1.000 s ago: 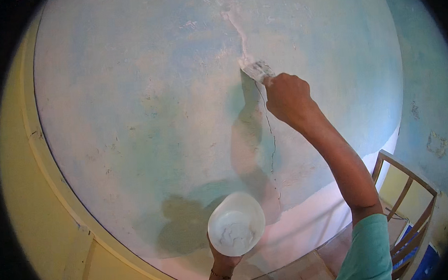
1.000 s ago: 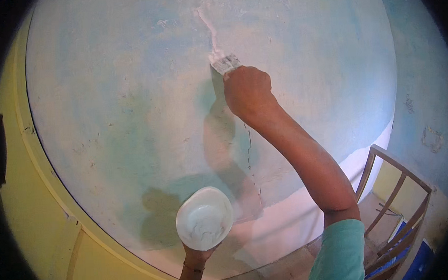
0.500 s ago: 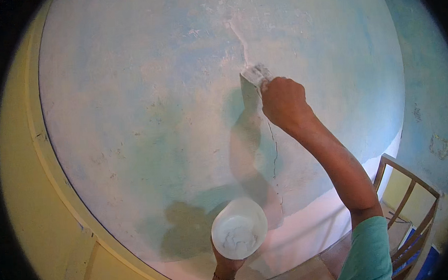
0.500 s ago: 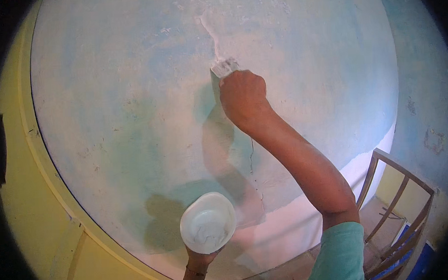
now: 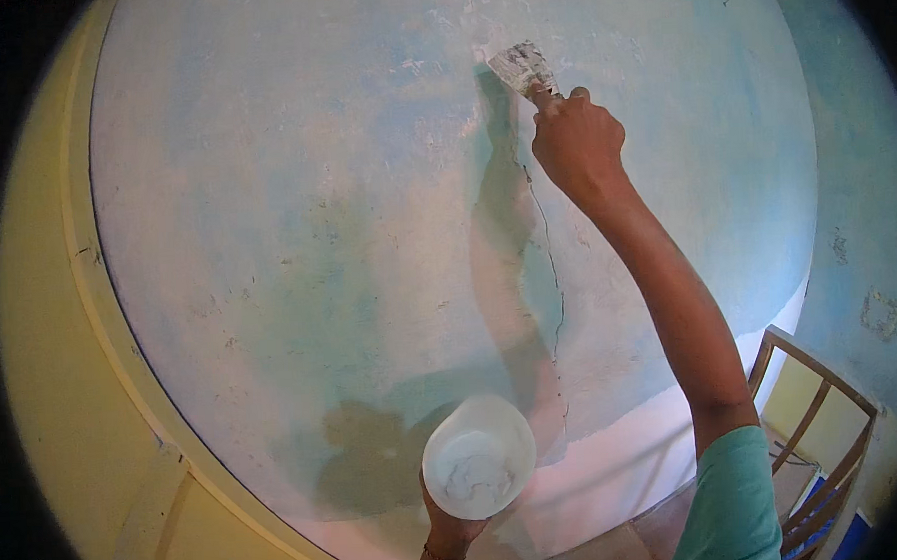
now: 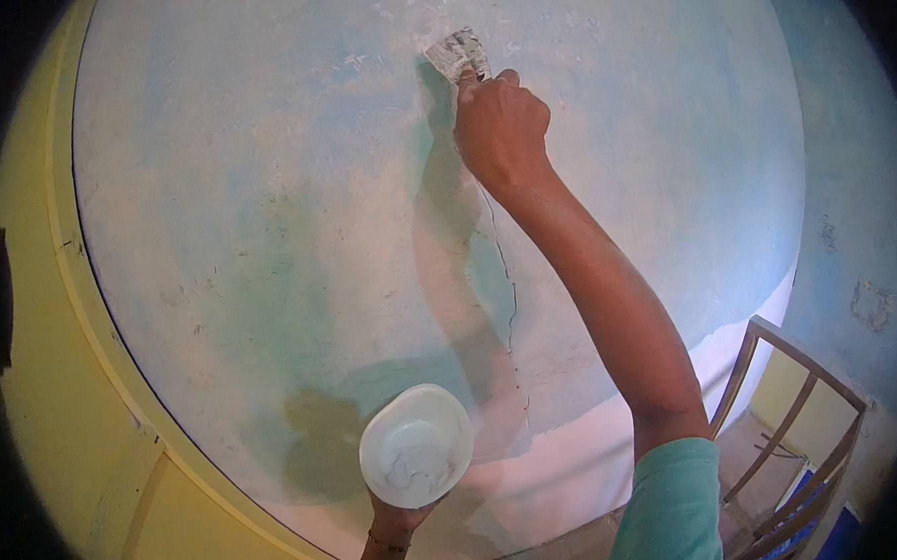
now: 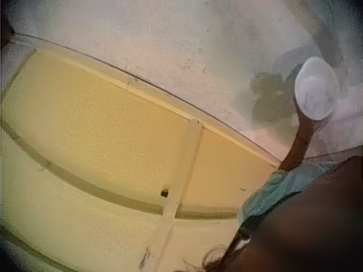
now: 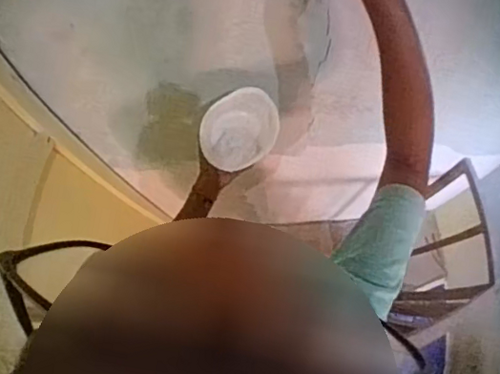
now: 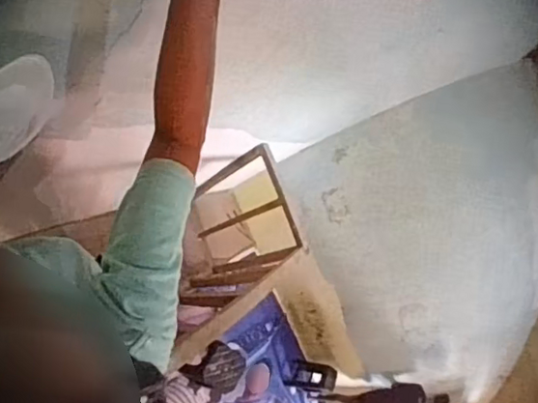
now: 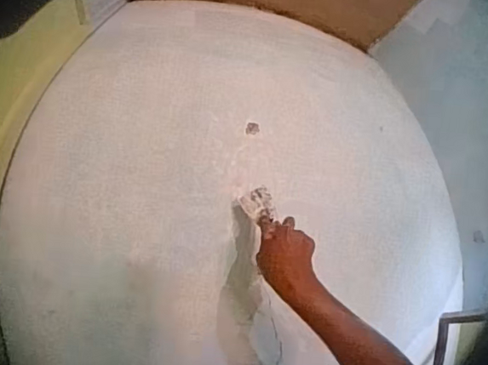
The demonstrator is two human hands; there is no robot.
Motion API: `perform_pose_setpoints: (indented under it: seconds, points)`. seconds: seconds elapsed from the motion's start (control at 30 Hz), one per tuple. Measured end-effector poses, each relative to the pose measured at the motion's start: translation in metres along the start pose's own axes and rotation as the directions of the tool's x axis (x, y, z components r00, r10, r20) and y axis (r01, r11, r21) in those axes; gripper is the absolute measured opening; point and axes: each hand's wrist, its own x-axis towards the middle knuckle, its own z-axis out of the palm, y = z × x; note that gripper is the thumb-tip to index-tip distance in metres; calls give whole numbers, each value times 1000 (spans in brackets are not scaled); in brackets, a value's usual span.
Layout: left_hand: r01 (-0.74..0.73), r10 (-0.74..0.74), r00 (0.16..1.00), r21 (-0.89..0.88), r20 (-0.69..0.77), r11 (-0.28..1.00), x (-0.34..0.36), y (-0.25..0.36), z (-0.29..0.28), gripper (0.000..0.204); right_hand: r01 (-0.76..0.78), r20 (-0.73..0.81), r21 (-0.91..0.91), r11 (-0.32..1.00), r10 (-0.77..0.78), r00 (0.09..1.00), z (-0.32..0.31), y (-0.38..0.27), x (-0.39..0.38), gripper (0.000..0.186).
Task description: The person applies filler material into a crack on a wall using a putty knife.
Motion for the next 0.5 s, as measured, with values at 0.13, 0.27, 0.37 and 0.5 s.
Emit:
perform_pose_setpoints:
  seconds: [0.13,0.27,0.37,0.5]
  points:
    - [-30,31,999,-10,34,999,-3,5,3,60,-77,-31,250,965,87,996,14,-5,2,43]
    - [-48,48,999,-28,-3,998,-1,3,-8,61,-77,-91,305,949,109,990,22,-8,5,44]
    - [-52,52,998,-3,-40,999,4,3,-15,63,-132,-64,304,944,159,985,27,-8,6,43]
    - [-41,41,999,-20,4,999,6,2,-23,64,-79,-49,150,986,87,995,25,-11,13,34]
